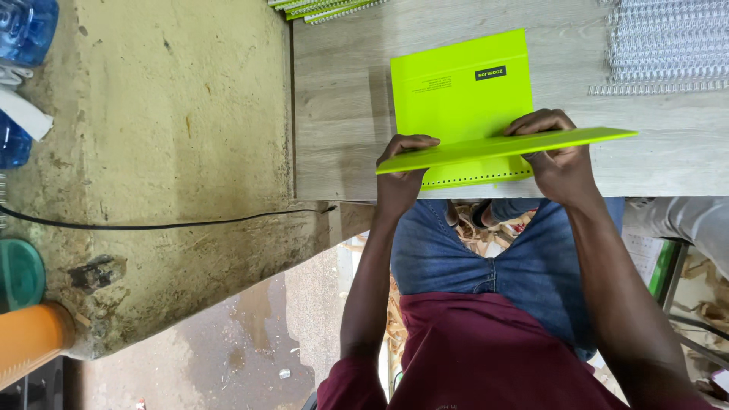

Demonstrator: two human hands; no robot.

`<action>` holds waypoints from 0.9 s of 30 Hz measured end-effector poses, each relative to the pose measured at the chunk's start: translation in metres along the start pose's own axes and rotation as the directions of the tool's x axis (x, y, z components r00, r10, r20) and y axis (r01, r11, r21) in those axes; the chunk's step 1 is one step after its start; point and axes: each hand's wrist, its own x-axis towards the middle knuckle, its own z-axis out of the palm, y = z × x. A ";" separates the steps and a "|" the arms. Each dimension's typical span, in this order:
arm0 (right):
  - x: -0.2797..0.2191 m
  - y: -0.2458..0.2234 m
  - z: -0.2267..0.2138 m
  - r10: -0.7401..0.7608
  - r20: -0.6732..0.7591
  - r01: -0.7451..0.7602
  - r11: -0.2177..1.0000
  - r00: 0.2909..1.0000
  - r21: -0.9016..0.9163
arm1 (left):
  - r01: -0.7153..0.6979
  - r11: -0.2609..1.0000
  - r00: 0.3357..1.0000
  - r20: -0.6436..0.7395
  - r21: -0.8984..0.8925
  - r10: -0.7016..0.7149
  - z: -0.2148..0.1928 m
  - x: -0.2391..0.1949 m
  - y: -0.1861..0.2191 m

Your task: The person sits and assembles spiral-bound notebooks by hand. They open a lime-green notebook, pick up a metal spiral binding from the table, and insert it into the holes of the notebook pages. They repeat this process for several notebooks, stacking the completed ones on the table.

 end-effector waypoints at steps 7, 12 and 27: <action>0.010 -0.020 -0.023 0.149 0.028 -0.146 0.986 0.988 -0.085 | 0.343 0.930 0.939 -0.056 0.131 -0.338 0.002 0.007 0.057; 0.013 -0.018 -0.017 0.273 -0.095 -0.247 0.944 0.957 0.219 | 0.311 0.949 0.935 -0.161 -0.052 -0.315 0.021 0.007 0.064; -0.016 -0.047 -0.039 0.483 -0.087 -0.446 0.853 0.871 0.271 | 0.499 0.841 0.864 0.046 -0.211 -0.501 0.018 -0.072 0.070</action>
